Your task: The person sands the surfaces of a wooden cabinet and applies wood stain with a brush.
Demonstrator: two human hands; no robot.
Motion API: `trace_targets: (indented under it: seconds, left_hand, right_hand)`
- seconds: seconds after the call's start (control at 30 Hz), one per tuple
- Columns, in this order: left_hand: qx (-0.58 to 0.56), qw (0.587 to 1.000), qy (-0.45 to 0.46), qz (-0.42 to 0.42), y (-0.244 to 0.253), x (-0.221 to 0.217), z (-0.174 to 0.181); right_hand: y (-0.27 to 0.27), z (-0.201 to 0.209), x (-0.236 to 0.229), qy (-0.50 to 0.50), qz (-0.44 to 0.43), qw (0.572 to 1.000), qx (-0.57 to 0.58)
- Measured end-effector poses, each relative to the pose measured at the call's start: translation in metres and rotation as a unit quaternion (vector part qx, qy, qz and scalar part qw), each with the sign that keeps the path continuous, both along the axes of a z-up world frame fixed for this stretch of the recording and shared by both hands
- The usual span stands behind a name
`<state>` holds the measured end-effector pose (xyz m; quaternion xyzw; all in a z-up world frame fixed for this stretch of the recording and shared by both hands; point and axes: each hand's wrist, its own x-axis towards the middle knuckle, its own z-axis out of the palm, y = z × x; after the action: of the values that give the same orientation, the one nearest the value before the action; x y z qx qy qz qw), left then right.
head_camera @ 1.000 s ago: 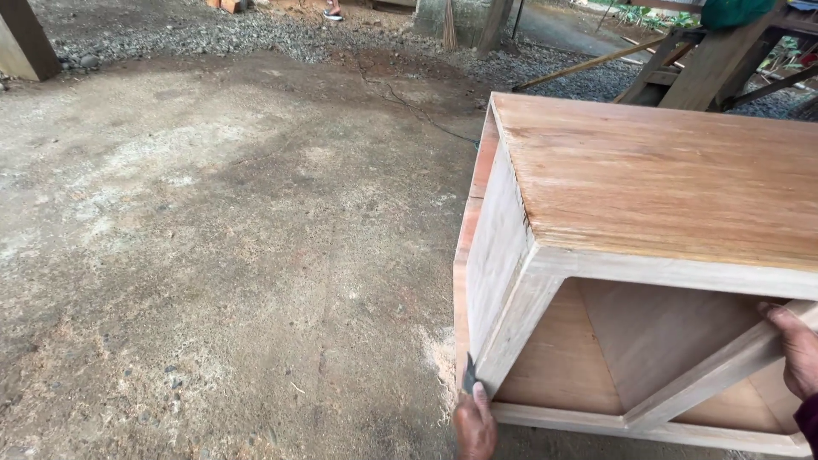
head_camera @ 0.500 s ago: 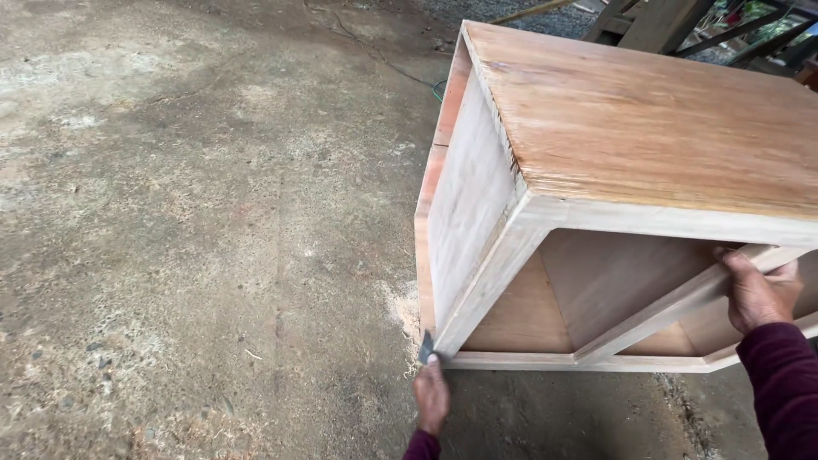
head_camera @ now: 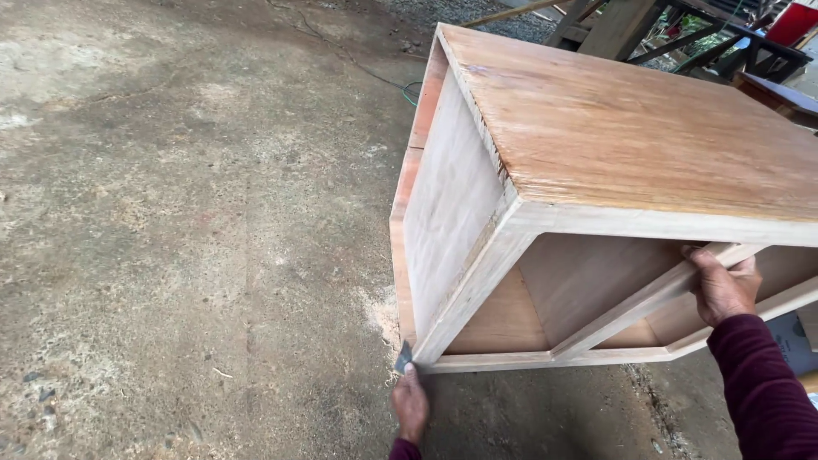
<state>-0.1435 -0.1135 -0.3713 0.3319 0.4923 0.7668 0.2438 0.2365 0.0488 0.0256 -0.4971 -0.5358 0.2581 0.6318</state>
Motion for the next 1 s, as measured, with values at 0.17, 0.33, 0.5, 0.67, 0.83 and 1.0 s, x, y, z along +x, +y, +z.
trace_targets:
  seconds: [0.17, 0.33, 0.5, 0.67, 0.83, 1.0]
  left_hand:
    - [-0.193, 0.974, -0.072, -0.098, 0.018, 0.005, 0.093]
    - [0.183, 0.98, 0.068, 0.028, 0.02, -0.019, 0.308]
    - [0.208, 0.945, 0.224, 0.115, 0.04, -0.022, 0.32]
    - [0.092, 0.945, 0.276, 0.148, 0.033, 0.002, 0.184]
    - [0.142, 0.917, 0.316, 0.198, 0.039, -0.011, 0.312]
    - [0.16, 0.894, 0.337, 0.249, 0.056, -0.015, 0.354]
  right_hand:
    - [0.005, -0.003, -0.003, 0.016, 0.022, 1.0, 0.004]
    - [0.003, -0.004, -0.004, 0.02, 0.028, 0.999, 0.016]
    - [-0.003, -0.002, -0.01, 0.013, 0.013, 1.0, 0.009]
    - [0.001, -0.002, -0.015, 0.003, 0.009, 1.0, 0.017]
    - [-0.003, -0.004, -0.016, 0.006, 0.015, 1.0, 0.016]
    - [0.0, -0.005, -0.017, -0.011, -0.015, 1.0, 0.023]
